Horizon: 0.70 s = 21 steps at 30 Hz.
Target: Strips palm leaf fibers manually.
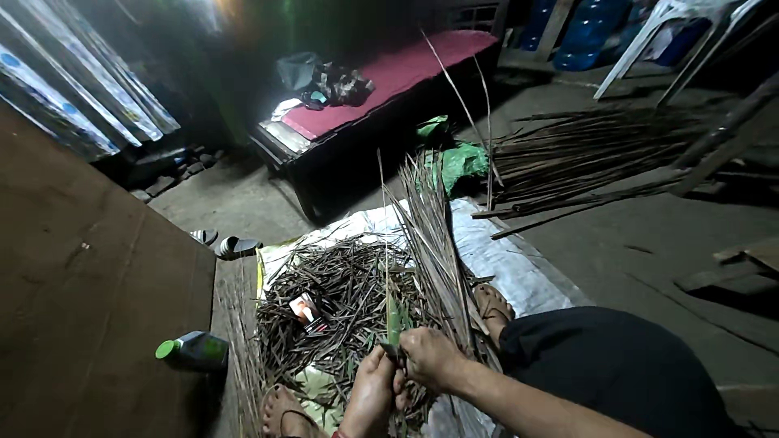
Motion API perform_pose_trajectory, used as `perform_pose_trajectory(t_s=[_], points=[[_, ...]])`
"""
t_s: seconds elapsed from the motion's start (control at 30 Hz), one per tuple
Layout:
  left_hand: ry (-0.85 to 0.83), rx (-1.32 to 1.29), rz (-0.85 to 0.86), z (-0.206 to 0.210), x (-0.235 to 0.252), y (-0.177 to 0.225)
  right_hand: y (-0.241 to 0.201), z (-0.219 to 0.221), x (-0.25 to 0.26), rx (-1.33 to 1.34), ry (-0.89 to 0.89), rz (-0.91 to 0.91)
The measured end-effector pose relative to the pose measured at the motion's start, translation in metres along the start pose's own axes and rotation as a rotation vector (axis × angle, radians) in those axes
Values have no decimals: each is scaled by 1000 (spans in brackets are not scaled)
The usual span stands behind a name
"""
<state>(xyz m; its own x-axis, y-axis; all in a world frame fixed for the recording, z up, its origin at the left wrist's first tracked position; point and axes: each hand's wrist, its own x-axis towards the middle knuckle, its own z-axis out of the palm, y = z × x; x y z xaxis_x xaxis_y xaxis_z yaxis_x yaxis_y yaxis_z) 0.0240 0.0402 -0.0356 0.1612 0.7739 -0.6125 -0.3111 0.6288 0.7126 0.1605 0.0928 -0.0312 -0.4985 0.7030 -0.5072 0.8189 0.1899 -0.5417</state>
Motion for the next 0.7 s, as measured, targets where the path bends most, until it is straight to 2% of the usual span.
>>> perform_pose_trajectory(t_s=[0.13, 0.2, 0.27, 0.37, 0.47, 0.53, 0.57, 0.7], points=[[-91, 2, -52, 0, -4, 1, 11, -8, 12, -44, 22, 83], [-144, -17, -74, -2, -6, -1, 19, -4, 17, -35, 120, 55], [-239, -9, -116, -1, -11, -3, 27, -12, 23, 37, 250, 104], [-304, -22, -143, 2, -16, -8, 50, -40, 33, 309, 370, 235], [-254, -22, -118, -1, -13, -10, 59, -49, 37, 768, 551, 214], [-230, 23, -114, -5, -10, -7, 50, -51, 33, 1158, 511, 178], [-226, 59, -120, -6, -8, -6, 46, -52, 31, 1248, 457, 161], [-257, 251, -151, -4, -1, -4, 33, -50, 24, 1182, 327, 86]])
